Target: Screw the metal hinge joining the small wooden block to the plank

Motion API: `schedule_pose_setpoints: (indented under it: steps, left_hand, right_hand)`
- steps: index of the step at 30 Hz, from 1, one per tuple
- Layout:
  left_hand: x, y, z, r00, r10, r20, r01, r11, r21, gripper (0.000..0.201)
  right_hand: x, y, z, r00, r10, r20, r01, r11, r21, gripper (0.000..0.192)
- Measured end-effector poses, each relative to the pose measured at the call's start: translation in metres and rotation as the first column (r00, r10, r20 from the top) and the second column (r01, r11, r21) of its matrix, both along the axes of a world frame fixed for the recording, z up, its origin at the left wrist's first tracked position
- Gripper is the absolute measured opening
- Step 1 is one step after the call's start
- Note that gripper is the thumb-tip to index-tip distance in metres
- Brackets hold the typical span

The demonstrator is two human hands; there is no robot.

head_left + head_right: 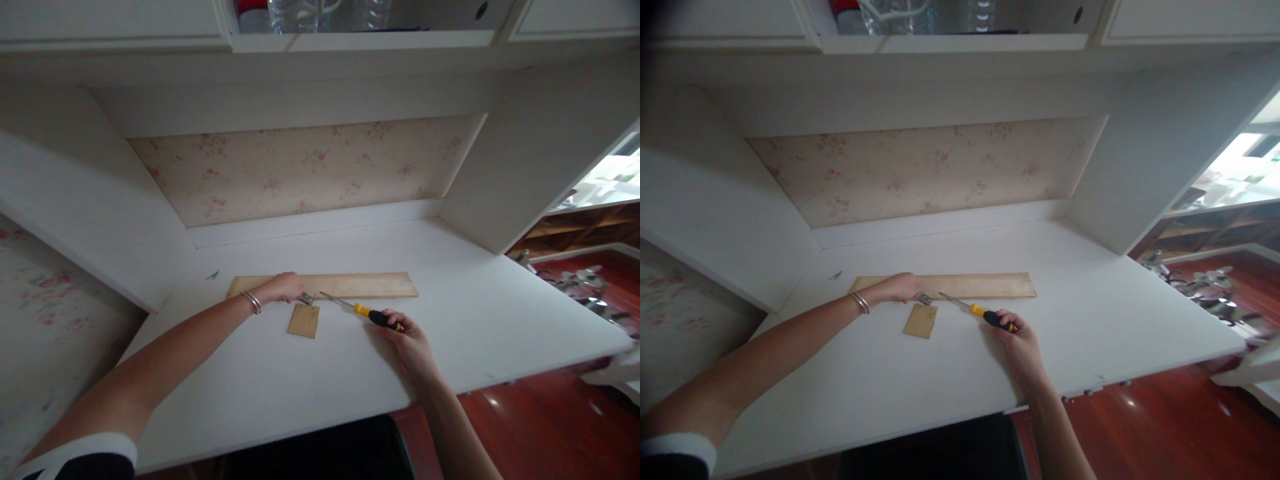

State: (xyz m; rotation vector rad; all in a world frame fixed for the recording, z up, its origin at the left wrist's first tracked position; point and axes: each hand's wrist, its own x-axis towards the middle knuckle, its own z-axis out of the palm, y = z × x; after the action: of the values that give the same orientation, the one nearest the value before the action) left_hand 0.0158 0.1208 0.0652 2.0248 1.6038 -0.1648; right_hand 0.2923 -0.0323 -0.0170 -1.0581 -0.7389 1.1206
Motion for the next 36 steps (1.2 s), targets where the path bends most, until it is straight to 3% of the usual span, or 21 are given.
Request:
schedule_pose_setpoints:
  steps: [5, 11, 20, 25, 32, 36]
  left_hand:
    - [-0.006, -0.007, 0.000, 0.997, 0.022, 0.068, -0.017, 0.997, -0.076, 0.028]
    - [-0.015, -0.021, -0.008, 0.959, 0.138, 0.246, -0.105, 0.984, -0.143, 0.034]
    - [-0.024, -0.038, -0.036, 0.797, 0.309, 0.519, -0.271, 0.951, -0.148, 0.014]
    - [-0.023, -0.046, -0.051, 0.705, 0.356, 0.613, -0.369, 0.923, -0.111, 0.016]
    - [-0.019, -0.057, -0.061, 0.765, 0.174, 0.620, -0.322, 0.937, 0.135, 0.014]
    - [-0.018, -0.059, -0.065, 0.763, 0.086, 0.641, -0.299, 0.926, 0.231, 0.016]
  right_hand:
    - [-0.001, 0.001, 0.000, 1.000, -0.003, 0.015, 0.002, 1.000, 0.013, 0.027]
    - [-0.001, -0.001, -0.003, 1.000, 0.019, 0.004, -0.019, 0.999, 0.039, 0.025]
    - [0.000, -0.002, -0.003, 0.998, -0.003, 0.061, 0.002, 1.000, 0.006, 0.027]
    - [0.000, -0.003, -0.002, 0.997, 0.008, 0.075, -0.008, 1.000, -0.010, 0.025]
    - [-0.001, -0.004, -0.001, 0.995, 0.005, 0.099, -0.004, 1.000, -0.008, 0.025]
    - [0.000, -0.003, -0.003, 0.994, 0.004, 0.108, -0.005, 1.000, 0.011, 0.024]
